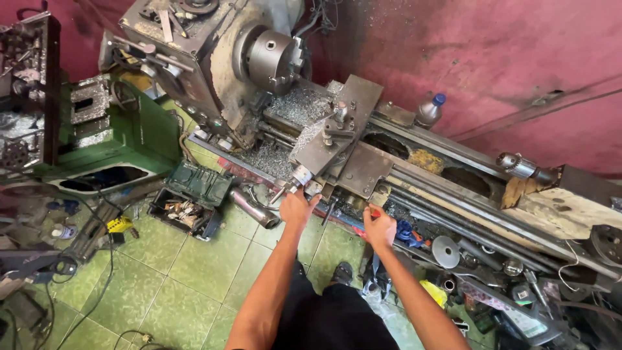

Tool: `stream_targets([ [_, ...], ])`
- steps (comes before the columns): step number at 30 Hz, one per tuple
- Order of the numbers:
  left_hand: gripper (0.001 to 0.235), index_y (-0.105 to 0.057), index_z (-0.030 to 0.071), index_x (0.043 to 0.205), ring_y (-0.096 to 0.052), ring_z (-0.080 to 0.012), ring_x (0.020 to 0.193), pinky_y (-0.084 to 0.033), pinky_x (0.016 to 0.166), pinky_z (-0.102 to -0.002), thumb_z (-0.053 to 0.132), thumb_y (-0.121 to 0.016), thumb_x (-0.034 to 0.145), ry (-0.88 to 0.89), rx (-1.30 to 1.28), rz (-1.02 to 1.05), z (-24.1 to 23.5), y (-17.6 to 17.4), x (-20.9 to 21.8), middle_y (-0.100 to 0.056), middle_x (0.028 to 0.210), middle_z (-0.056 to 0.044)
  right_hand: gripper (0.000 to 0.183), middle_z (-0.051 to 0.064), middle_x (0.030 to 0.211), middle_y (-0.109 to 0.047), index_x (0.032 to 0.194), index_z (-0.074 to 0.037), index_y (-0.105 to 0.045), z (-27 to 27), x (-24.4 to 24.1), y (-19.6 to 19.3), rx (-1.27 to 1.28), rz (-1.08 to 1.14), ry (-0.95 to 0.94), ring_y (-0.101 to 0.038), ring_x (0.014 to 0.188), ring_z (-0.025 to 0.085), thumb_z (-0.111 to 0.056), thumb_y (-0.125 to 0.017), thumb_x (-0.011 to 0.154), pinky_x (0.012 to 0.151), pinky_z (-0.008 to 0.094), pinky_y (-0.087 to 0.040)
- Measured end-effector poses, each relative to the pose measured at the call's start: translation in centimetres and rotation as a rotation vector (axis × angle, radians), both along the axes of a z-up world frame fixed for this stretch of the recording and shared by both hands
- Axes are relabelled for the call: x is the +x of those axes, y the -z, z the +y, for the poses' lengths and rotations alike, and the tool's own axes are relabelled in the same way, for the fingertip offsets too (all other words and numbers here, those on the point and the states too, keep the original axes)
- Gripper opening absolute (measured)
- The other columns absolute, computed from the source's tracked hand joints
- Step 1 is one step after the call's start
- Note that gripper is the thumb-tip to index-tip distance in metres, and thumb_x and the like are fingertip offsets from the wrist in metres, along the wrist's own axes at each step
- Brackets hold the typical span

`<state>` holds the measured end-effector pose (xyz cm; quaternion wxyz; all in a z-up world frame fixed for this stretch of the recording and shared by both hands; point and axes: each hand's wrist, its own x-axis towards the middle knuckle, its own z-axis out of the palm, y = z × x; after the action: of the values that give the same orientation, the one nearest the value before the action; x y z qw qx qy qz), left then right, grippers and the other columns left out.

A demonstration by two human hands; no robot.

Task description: Machining a metal part on a manual lathe, including marking with a scribe and finishing with a file.

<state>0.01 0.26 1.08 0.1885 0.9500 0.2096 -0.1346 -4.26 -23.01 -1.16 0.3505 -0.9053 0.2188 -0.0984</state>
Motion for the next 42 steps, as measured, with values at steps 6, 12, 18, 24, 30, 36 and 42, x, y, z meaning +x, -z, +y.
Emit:
stream_targets([
  [6, 0.069, -0.068, 0.02, 0.121, -0.074, -0.0395, 0.095, -0.061, 0.083, -0.048, 0.075, -0.064, 0.08, 0.002, 0.024, -0.008, -0.3, -1.4, -0.1, -0.07, 0.095, -0.015, 0.018, 0.011, 0.082, -0.078, 0.1, -0.038, -0.082, 1.6, -0.5, -4.1, 0.115, 0.017, -0.03, -0.075, 0.087, 0.035, -0.041, -0.075, 0.084, 0.084, 0.047, -0.06],
  [12, 0.071, -0.07, 0.019, 0.12, -0.075, -0.0388, 0.095, -0.061, 0.083, -0.048, 0.077, -0.062, 0.08, 0.021, 0.04, -0.005, 0.2, 1.1, 0.2, -0.069, 0.095, -0.016, 0.019, 0.011, 0.085, -0.078, 0.103, -0.035, -0.081, 1.6, 0.1, -2.9, 0.16, 0.062, -0.033, -0.074, 0.091, 0.035, -0.04, -0.073, 0.087, 0.087, 0.048, -0.059],
  [18, 0.071, -0.07, 0.02, 0.122, -0.075, -0.0392, 0.093, -0.061, 0.081, -0.048, 0.077, -0.061, 0.081, 0.02, 0.032, -0.026, 0.1, 1.1, 0.2, -0.068, 0.092, -0.015, 0.017, 0.01, 0.083, -0.077, 0.1, -0.037, -0.081, -0.1, -0.3, -1.2, 0.072, 0.057, 0.012, -0.075, 0.088, 0.032, -0.04, -0.074, 0.085, 0.086, 0.046, -0.06],
  [24, 0.07, -0.069, 0.022, 0.123, -0.075, -0.039, 0.094, -0.061, 0.081, -0.049, 0.078, -0.06, 0.081, 0.02, 0.028, -0.001, -0.1, -0.3, 0.2, -0.068, 0.094, -0.015, 0.018, 0.012, 0.086, -0.078, 0.102, -0.032, -0.082, 0.5, 0.3, -1.6, 0.144, 0.002, -0.058, -0.074, 0.09, 0.036, -0.039, -0.075, 0.087, 0.083, 0.048, -0.06],
  [30, 0.07, -0.07, 0.022, 0.125, -0.075, -0.0398, 0.095, -0.061, 0.082, -0.049, 0.076, -0.06, 0.082, 0.031, 0.006, 0.015, 0.0, -1.6, 0.0, -0.069, 0.095, -0.016, 0.017, 0.012, 0.08, -0.077, 0.1, -0.036, -0.082, 0.3, 0.0, -2.4, 0.061, 0.059, 0.019, -0.075, 0.086, 0.035, -0.041, -0.073, 0.086, 0.085, 0.048, -0.061],
  [36, 0.069, -0.069, 0.021, 0.125, -0.074, -0.0399, 0.095, -0.061, 0.082, -0.049, 0.075, -0.061, 0.083, 0.035, -0.005, 0.016, -0.1, -1.7, 0.1, -0.07, 0.095, -0.017, 0.015, 0.011, 0.077, -0.076, 0.099, -0.036, -0.082, 0.5, 0.2, -2.4, 0.114, -0.011, -0.016, -0.074, 0.086, 0.034, -0.035, -0.077, 0.084, 0.08, 0.047, -0.06],
  [42, 0.069, -0.067, 0.023, 0.129, -0.074, -0.0398, 0.096, -0.061, 0.084, -0.049, 0.075, -0.059, 0.084, 0.044, -0.004, 0.033, 0.2, 1.0, 0.3, -0.07, 0.096, -0.016, 0.017, 0.012, 0.083, -0.078, 0.101, -0.034, -0.082, 1.1, 0.7, -2.3, 0.097, 0.037, -0.025, -0.075, 0.089, 0.036, -0.039, -0.075, 0.086, 0.085, 0.048, -0.06],
])
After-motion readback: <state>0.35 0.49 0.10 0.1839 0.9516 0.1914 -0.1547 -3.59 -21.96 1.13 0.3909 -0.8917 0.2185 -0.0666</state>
